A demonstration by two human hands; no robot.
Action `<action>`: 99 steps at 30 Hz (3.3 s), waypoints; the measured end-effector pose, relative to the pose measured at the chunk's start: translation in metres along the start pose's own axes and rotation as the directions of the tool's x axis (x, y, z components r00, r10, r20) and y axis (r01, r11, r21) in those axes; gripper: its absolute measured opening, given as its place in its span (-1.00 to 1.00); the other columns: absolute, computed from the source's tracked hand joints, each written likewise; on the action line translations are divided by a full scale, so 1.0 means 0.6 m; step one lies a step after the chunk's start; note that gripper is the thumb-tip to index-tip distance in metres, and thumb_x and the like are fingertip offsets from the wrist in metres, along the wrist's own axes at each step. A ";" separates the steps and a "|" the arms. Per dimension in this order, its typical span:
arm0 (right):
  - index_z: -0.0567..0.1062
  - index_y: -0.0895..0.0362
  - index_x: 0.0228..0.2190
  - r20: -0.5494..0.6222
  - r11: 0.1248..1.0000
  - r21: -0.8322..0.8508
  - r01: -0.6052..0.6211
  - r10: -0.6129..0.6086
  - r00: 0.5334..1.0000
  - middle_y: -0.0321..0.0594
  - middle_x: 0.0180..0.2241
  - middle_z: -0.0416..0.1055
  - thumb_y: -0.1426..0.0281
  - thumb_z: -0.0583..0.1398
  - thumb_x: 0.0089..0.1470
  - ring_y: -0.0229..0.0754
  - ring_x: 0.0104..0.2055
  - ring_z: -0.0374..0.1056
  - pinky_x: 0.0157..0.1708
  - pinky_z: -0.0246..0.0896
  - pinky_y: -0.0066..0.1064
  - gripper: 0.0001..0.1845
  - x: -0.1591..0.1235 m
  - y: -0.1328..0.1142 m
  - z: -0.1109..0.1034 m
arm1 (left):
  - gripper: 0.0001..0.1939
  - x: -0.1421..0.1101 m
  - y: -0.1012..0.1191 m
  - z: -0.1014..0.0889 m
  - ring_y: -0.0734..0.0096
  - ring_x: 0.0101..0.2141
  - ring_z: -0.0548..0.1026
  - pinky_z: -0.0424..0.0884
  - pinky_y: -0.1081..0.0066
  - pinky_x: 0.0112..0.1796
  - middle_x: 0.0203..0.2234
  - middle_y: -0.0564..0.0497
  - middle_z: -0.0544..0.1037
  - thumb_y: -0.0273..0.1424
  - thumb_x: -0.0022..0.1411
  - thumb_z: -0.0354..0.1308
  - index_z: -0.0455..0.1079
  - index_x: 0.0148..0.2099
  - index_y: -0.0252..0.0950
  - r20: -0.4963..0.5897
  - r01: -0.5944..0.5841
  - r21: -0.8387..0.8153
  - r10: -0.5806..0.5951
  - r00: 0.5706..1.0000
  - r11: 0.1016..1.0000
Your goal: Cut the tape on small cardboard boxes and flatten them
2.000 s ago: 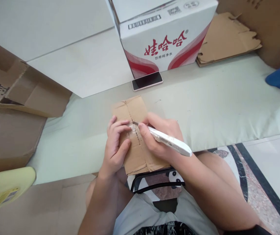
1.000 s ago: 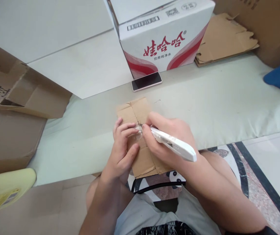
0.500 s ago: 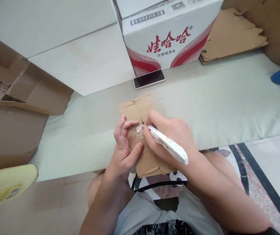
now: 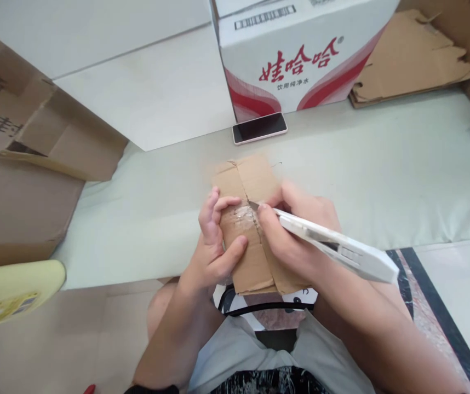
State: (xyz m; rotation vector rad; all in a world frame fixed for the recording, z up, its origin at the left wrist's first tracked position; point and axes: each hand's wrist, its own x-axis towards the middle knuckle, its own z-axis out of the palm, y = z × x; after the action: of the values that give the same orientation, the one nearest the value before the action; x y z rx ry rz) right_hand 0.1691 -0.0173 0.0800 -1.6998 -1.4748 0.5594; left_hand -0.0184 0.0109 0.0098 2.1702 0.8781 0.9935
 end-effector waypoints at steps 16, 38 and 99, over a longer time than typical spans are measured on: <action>0.37 0.02 -0.54 0.032 0.997 -0.067 0.035 -0.033 0.999 -0.36 -0.66 0.42 0.33 0.26 0.08 -0.26 -0.66 0.25 -0.61 0.08 -0.36 -0.79 0.003 0.003 0.004 | -0.28 0.005 0.005 -0.011 0.00 0.42 0.19 -0.02 -0.24 0.43 0.33 -0.24 0.27 -0.25 0.46 0.01 -0.28 0.48 -0.03 0.034 -0.056 0.023 0.055 0.998 0.998; 0.31 0.04 -0.64 -0.060 0.975 0.219 0.038 -0.025 0.998 -0.41 -0.71 0.25 0.50 0.21 0.02 -0.32 -0.67 0.09 -0.66 -0.08 -0.39 -0.72 -0.017 0.005 -0.005 | -0.33 0.004 0.001 -0.015 -0.07 0.47 0.03 -0.15 -0.25 0.44 0.35 -0.24 0.22 -0.16 0.47 0.03 -0.12 0.49 -0.08 0.017 -0.052 -0.070 0.053 0.998 0.996; 0.42 -0.04 -0.24 -0.215 0.890 0.453 0.059 0.045 0.975 -0.20 -0.20 0.66 0.15 0.24 0.28 -0.01 -0.11 0.63 -0.09 0.47 -0.09 -0.83 0.027 0.098 0.045 | -0.46 0.003 0.016 -0.091 0.17 -0.38 0.67 0.54 0.28 -0.39 -0.20 -0.03 0.67 -0.08 0.11 0.42 0.47 0.09 -0.13 -0.076 0.494 -0.830 -0.929 0.362 0.261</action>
State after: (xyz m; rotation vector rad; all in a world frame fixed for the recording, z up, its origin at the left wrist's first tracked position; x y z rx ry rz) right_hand 0.1879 0.0057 0.0203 -1.3336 -1.0836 0.6341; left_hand -0.0583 0.0189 0.0474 0.5175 1.3545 1.1463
